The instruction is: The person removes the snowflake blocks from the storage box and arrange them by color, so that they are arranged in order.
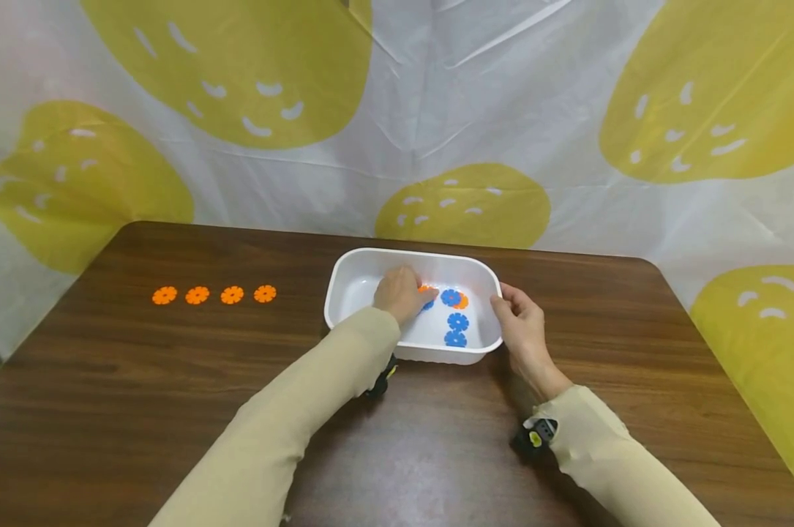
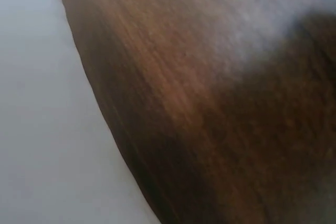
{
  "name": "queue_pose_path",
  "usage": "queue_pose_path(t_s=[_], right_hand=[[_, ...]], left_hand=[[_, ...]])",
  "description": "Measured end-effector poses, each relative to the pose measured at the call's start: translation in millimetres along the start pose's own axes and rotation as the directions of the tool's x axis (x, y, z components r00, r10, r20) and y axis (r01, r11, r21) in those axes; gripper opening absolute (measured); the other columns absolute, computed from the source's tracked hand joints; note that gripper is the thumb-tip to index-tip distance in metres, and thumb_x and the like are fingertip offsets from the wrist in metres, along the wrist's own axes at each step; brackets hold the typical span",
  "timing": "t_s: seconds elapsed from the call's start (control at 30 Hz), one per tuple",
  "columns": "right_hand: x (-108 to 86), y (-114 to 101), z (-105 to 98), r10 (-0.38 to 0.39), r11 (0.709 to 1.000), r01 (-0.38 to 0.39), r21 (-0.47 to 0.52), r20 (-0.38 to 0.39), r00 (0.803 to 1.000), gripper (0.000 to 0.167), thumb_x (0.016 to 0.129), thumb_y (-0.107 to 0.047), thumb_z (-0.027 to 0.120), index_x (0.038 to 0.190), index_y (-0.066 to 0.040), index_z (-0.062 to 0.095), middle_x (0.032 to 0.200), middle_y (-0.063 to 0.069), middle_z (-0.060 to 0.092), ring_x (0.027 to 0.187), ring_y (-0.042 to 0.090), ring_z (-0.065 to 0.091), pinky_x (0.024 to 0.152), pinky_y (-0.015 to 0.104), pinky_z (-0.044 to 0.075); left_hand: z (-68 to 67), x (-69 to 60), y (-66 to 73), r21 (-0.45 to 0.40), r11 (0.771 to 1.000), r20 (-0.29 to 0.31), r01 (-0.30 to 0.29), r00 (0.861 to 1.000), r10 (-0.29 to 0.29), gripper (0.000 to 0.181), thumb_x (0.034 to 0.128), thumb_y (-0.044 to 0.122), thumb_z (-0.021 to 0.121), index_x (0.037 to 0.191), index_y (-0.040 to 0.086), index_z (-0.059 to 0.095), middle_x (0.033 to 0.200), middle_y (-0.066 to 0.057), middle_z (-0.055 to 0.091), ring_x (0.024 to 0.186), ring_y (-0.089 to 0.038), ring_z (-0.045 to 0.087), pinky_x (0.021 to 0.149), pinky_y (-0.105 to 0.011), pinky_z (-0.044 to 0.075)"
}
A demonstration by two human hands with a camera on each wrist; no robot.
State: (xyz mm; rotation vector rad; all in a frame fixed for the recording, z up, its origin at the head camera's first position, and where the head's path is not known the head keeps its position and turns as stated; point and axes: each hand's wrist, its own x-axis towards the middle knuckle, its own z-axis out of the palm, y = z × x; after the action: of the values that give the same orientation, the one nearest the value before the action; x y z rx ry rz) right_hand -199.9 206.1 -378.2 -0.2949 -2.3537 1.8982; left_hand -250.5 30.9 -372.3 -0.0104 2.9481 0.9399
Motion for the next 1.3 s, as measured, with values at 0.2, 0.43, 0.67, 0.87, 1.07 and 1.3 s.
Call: queue_pose_path(t_s=[0.2,0.43,0.67,0.87,1.07,1.3], right_hand=[[0.7,-1,0,-0.009,1.0,0.009,0.004,-0.005,1.0,0.038,0.096,-0.015,0.049,0.13,0.003,0.051,0.111,0.022,0.056,0.081,0.011,0.057,0.066,0.014,0.05],[0.7,-2,0,-0.002,1.0,0.002,-0.015,-0.006,1.0,0.038,0.097,-0.015,0.048,0.13,0.002,0.051,0.112,0.021,0.056,0.083,0.013,0.056,0.067,0.013,0.05],[0.9,-1,0,-0.001,1.0,0.001,-0.014,0.001,1.0,0.038,0.097,-0.015,0.048,0.131,0.002,0.05,0.113,0.022,0.055,0.084,0.014,0.056,0.068,0.014,0.049],[1.1,-1,0,0.004,1.0,-0.004,-0.014,0.002,1.0,0.038,0.097,-0.015,0.048,0.131,0.002,0.05,0.112,0.021,0.056,0.084,0.012,0.056,0.068,0.013,0.049],[0.6,-1,0,0.003,1.0,-0.003,-0.008,0.003,1.0,0.039,0.097,-0.015,0.048,0.132,0.002,0.05,0.114,0.022,0.055,0.084,0.012,0.056,0.068,0.013,0.049],[0.6,0,0,0.006,1.0,-0.006,-0.003,0.0,1.0,0.039,0.097,-0.015,0.048,0.131,0.002,0.05,0.114,0.023,0.055,0.086,0.015,0.057,0.07,0.016,0.05]], left_hand=[[-0.6,1.8,0.0,0.046,0.998,-0.006,-0.03,1.0,0.03,0.029,0.083,0.032,0.071,0.083,0.005,0.06,0.081,-0.006,0.056,0.08,-0.022,0.052,0.075,-0.033,0.045],[-1.7,2.7,-0.4,0.039,0.999,0.028,-0.001,1.0,0.0,0.027,0.0833,0.029,0.071,0.092,0.005,0.062,0.09,-0.006,0.059,0.085,-0.021,0.053,0.079,-0.032,0.046],[-3.5,0.9,0.3,-0.011,1.0,0.053,0.025,0.998,-0.025,0.025,0.0824,0.024,0.071,0.097,0.006,0.062,0.095,-0.007,0.06,0.089,-0.022,0.054,0.082,-0.033,0.046],[-7.2,-2.0,1.8,-0.053,0.998,0.068,0.028,0.997,-0.024,0.023,0.0821,0.018,0.07,0.1,0.006,0.062,0.098,-0.008,0.061,0.09,-0.023,0.054,0.085,-0.034,0.045],[-9.2,-2.9,2.1,-0.066,0.998,0.081,0.015,0.997,-0.009,0.021,0.0814,0.013,0.069,0.101,0.007,0.063,0.101,-0.008,0.061,0.094,-0.024,0.055,0.087,-0.034,0.045],[-12.1,-4.4,1.1,-0.11,0.994,0.099,-0.013,0.995,0.024,0.018,0.0796,0.009,0.068,0.098,0.008,0.066,0.099,-0.006,0.064,0.093,-0.023,0.056,0.087,-0.034,0.044]])
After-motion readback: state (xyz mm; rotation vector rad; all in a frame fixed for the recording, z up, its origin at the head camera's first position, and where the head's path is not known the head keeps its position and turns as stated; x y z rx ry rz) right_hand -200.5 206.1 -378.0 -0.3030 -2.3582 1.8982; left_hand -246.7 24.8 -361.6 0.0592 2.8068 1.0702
